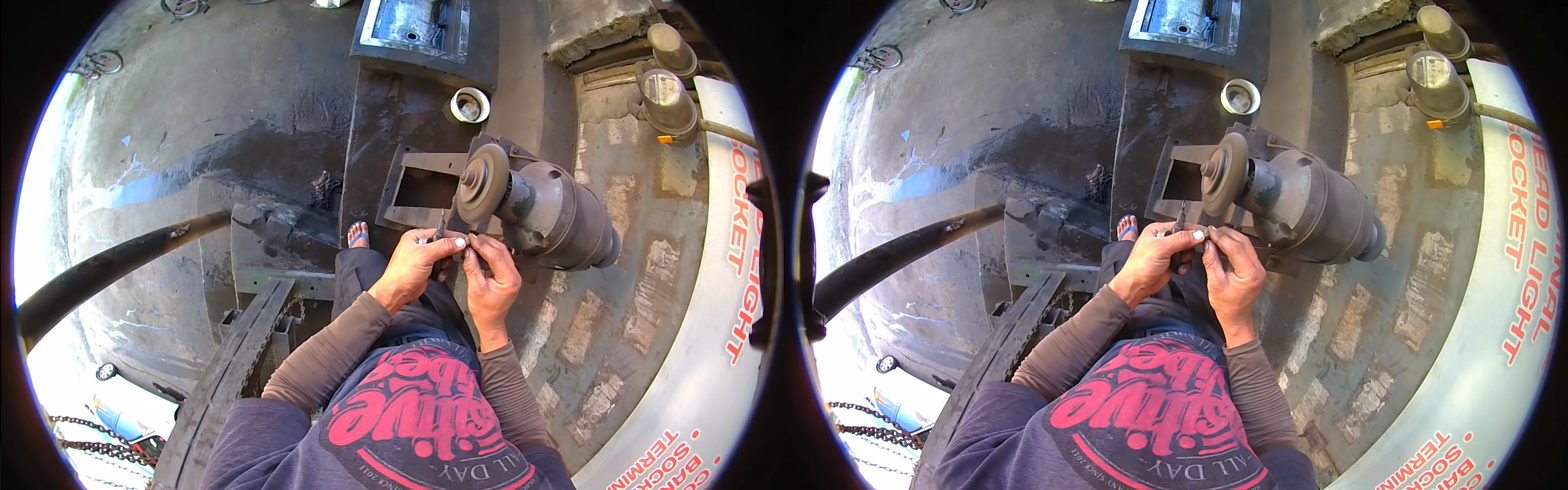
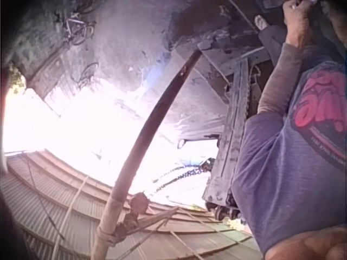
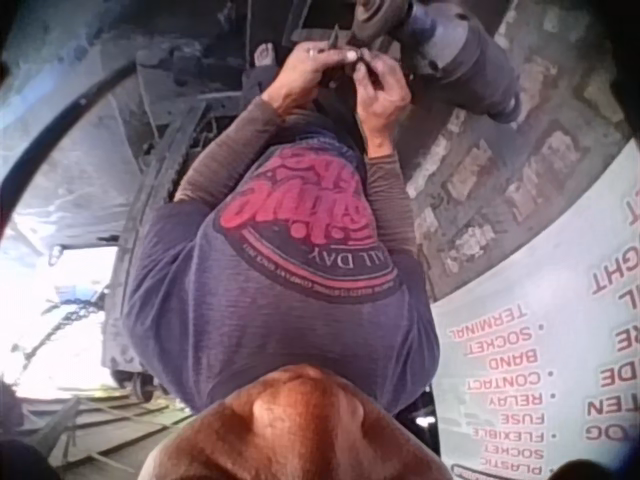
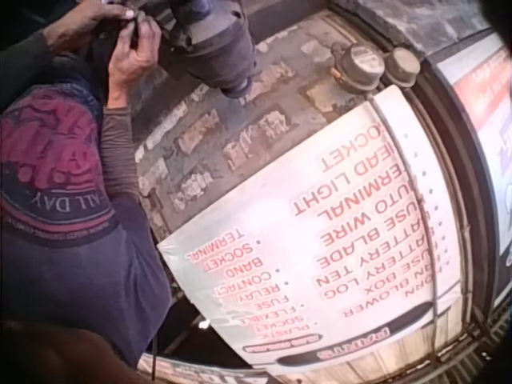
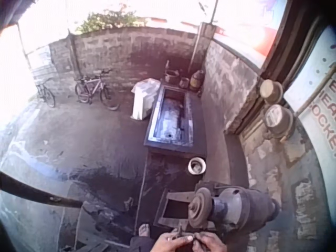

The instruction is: The person uses a wrench to loosen and tighten bolts on a metal part clamped in a bench vise, then moves to a grinding machine to smooth the part's edges. The person handles the part repeatedly, adjusting its position and inspecting it between steps.

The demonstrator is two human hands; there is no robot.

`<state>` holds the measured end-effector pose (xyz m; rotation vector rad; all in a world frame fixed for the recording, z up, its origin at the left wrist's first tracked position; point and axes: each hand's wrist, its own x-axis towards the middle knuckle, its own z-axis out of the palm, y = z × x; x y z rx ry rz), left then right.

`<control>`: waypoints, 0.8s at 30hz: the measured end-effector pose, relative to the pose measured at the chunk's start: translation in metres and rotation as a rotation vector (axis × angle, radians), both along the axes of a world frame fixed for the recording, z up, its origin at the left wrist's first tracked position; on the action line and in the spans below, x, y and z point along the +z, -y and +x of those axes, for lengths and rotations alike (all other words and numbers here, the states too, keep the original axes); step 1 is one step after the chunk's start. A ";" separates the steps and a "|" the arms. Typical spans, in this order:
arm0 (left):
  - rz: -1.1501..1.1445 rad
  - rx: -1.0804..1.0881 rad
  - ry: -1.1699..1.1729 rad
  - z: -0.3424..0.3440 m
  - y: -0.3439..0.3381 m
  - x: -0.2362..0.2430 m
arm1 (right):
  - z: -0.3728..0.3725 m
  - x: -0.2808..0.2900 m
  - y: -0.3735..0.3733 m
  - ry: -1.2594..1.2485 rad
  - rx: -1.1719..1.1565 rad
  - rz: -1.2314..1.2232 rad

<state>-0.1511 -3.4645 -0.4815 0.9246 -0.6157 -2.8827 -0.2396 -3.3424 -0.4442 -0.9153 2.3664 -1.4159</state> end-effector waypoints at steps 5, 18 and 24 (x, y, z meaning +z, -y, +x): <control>0.030 -0.014 0.006 -0.009 -0.004 -0.013 | -0.001 -0.009 0.003 -0.072 -0.065 -0.009; 0.216 0.099 0.001 -0.024 -0.010 -0.038 | -0.009 -0.033 0.008 -0.004 -0.143 -0.009; 0.249 0.131 0.008 -0.026 -0.012 -0.036 | -0.009 -0.031 0.009 0.023 -0.153 -0.020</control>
